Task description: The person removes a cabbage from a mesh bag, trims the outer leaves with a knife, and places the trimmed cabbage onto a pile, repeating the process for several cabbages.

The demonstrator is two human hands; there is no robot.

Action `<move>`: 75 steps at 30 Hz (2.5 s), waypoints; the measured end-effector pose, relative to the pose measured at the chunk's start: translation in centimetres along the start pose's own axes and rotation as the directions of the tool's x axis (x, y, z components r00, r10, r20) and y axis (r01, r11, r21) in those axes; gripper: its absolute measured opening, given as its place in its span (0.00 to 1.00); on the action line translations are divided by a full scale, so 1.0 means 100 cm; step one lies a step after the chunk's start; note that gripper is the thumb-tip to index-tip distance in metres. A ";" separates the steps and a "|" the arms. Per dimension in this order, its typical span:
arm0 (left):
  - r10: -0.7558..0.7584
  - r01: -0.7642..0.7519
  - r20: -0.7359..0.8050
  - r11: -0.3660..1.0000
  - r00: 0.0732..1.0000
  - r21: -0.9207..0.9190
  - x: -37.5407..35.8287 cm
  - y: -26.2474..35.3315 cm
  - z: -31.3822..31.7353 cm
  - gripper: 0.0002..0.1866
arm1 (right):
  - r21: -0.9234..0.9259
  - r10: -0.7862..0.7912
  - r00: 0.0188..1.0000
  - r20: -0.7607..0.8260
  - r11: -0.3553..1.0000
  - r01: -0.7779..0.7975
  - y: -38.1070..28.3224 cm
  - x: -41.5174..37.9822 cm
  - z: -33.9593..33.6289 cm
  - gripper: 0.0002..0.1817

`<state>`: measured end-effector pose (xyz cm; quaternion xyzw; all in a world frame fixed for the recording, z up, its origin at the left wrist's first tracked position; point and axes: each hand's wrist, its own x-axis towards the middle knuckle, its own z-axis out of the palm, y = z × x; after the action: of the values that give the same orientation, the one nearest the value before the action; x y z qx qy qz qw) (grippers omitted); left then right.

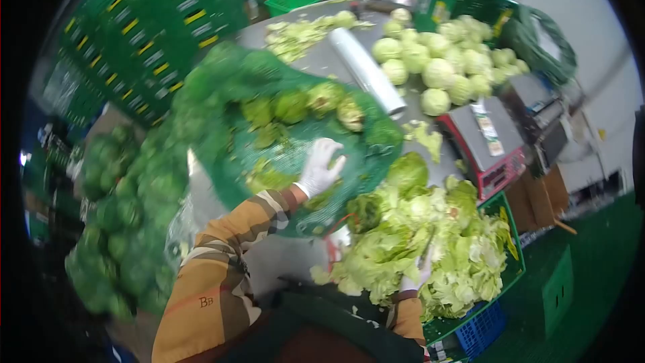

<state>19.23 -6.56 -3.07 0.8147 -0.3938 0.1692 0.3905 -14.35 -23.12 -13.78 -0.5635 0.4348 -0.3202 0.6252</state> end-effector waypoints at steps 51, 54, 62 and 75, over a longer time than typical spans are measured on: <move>0.257 0.188 0.443 0.647 0.859 -0.739 -0.057 0.170 0.010 0.54 | 0.046 0.299 0.942 0.150 0.950 -0.309 -0.141 -0.033 -0.021 0.26; 0.399 0.125 0.770 0.845 0.497 -0.519 -0.039 0.156 0.006 0.65 | -0.010 0.144 0.989 0.026 0.990 -0.144 -0.149 -0.066 -0.024 0.25; -0.165 0.332 0.655 0.933 0.737 -0.139 -0.097 0.166 0.014 0.64 | -0.405 -0.484 0.872 0.071 0.785 0.468 -0.089 -0.080 -0.023 0.14; -0.055 0.166 0.673 0.981 0.737 -0.101 -0.096 0.176 0.023 0.58 | -0.780 -0.106 0.941 0.321 0.534 0.326 -0.094 -0.076 -0.018 0.12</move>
<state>-0.50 -10.20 -1.29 0.8105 -0.4700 -0.1878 0.2949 -18.30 -18.62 -3.12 -0.8725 0.3827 -0.0863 0.2912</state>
